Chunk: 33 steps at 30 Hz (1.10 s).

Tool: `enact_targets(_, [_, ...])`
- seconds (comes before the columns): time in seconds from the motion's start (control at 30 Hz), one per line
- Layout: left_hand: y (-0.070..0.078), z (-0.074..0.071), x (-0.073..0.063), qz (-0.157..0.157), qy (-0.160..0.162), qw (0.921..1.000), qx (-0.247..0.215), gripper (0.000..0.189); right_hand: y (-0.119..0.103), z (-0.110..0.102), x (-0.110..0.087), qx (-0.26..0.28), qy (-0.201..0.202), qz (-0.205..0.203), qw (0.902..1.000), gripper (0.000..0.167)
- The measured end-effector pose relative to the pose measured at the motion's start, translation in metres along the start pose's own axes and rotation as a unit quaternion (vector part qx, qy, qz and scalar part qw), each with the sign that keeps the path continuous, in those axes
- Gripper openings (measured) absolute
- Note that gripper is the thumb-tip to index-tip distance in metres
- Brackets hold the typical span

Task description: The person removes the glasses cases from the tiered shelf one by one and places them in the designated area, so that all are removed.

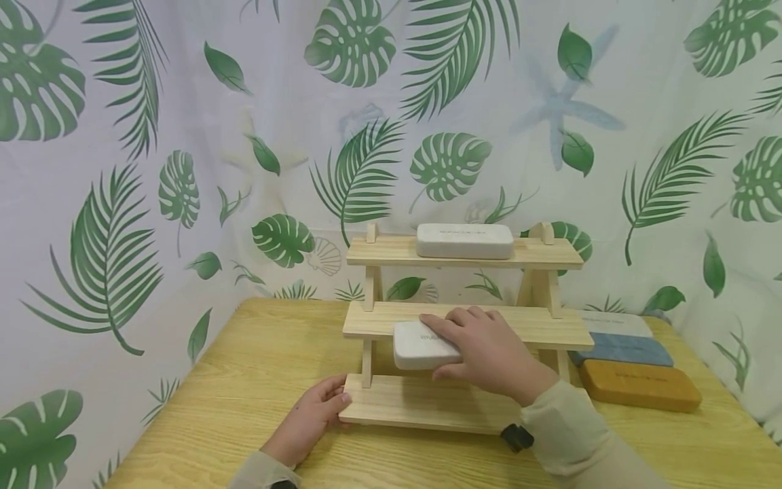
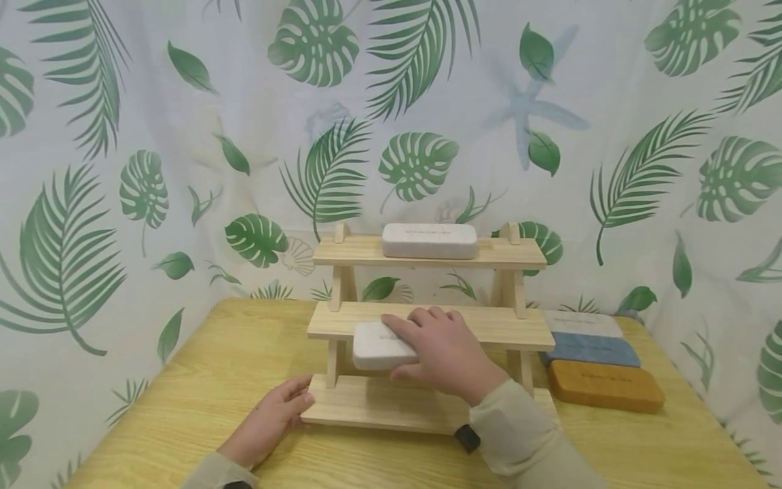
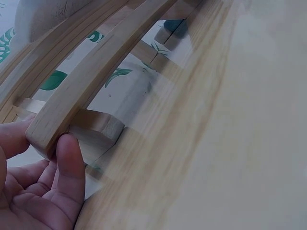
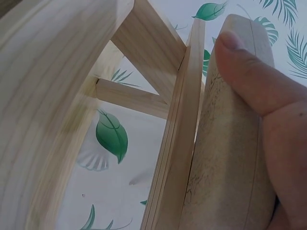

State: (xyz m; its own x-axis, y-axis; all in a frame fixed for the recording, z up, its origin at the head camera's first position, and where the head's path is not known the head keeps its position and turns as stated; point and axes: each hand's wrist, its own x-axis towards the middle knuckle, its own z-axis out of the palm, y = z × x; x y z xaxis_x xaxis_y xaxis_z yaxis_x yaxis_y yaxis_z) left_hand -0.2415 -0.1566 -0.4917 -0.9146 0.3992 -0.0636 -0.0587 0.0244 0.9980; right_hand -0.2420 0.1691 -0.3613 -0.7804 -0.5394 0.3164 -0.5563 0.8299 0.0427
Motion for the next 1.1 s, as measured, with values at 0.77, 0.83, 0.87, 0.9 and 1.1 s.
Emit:
enact_targets(0.77, [0.002, -0.001, -0.001, -0.003, 0.001, 1.0, 0.001, 0.073, 0.019, -0.013, -0.023, 0.0, -0.011, 0.017, 0.9998, 0.091])
enact_targets(0.83, [0.001, -0.001, 0.0, -0.003, 0.001, 1.0, 0.0, 0.072, 0.021, -0.013, -0.026, -0.003, -0.01, 0.017, 0.9998, 0.091])
enact_targets(0.87, [0.001, -0.001, 0.0, -0.003, 0.0, 1.0, 0.001, 0.072, 0.022, -0.013, -0.027, -0.004, -0.009, 0.018, 0.9998, 0.091])
enact_targets(0.9, [0.001, -0.001, 0.0, -0.004, 0.0, 1.0, 0.001, 0.072, 0.023, -0.013, -0.028, -0.004, -0.007, 0.018, 0.9998, 0.091])
enact_targets(1.1, [0.0, -0.001, -0.001, -0.005, -0.002, 1.0, 0.003, 0.072, 0.028, -0.016, -0.038, -0.004, 0.005, 0.019, 0.9998, 0.089])
